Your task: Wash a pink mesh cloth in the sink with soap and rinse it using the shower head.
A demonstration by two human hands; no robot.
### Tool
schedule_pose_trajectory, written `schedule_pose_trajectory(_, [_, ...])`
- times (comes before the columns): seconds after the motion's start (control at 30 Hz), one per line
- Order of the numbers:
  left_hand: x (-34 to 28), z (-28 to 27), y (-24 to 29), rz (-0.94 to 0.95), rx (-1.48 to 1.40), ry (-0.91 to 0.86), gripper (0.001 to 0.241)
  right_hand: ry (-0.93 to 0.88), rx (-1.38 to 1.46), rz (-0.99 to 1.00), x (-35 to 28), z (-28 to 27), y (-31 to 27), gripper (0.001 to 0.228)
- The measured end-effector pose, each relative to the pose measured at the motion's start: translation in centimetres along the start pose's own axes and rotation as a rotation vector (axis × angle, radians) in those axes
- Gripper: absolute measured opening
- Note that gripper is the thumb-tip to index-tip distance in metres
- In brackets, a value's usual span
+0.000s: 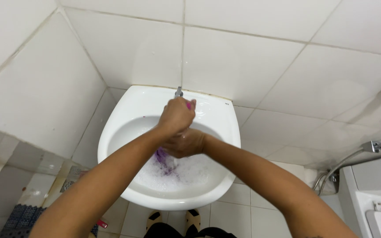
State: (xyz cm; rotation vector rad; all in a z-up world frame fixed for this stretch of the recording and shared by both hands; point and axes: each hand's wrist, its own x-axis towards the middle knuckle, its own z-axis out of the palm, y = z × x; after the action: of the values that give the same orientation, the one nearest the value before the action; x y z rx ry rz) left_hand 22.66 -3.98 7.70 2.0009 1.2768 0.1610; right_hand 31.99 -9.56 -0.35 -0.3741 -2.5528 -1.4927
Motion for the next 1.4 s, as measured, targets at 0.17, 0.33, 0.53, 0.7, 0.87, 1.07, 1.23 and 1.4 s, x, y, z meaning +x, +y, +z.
schedule_pose_trajectory(0.17, [0.2,-4.0,-2.2,0.102,-0.707,0.232,0.055,0.162,0.436,0.474,-2.5,-6.1,6.2,0.036])
schedule_pose_trajectory(0.33, [-3.1,-8.9,-2.4,0.099,-0.921,0.341,0.046,0.242,1.317,1.514,-6.4,-7.2,4.6,0.055])
schedule_pose_trajectory(0.53, [-6.4,-8.0,-2.6,0.066,-1.02,0.345,0.025,0.261,2.124,1.808,-1.0,-9.5,-0.8,0.051])
schedule_pose_trajectory(0.7, [-8.9,-5.9,-3.9,0.267,-1.056,0.172,0.027,0.759,2.301,2.076,0.9,-10.5,1.8,0.052])
schedule_pose_trajectory(0.87, [-13.5,-6.5,-1.5,0.31,-1.265,-0.222,0.042,0.589,1.608,2.201,-0.9,-14.0,4.7,0.033])
schedule_pose_trajectory(1.07, [-15.1,-2.6,4.9,0.638,-0.816,-0.286,0.042,0.312,1.167,1.981,-2.4,-27.0,7.7,0.022])
schedule_pose_trajectory(1.23, [-15.6,-0.7,10.5,0.644,-0.729,-0.05,0.012,0.123,0.542,1.992,-6.3,-38.4,6.5,0.019])
schedule_pose_trajectory(1.4, [-14.5,-0.6,13.0,0.614,-0.895,0.167,0.006,0.069,0.316,2.352,-14.5,-47.0,1.6,0.025])
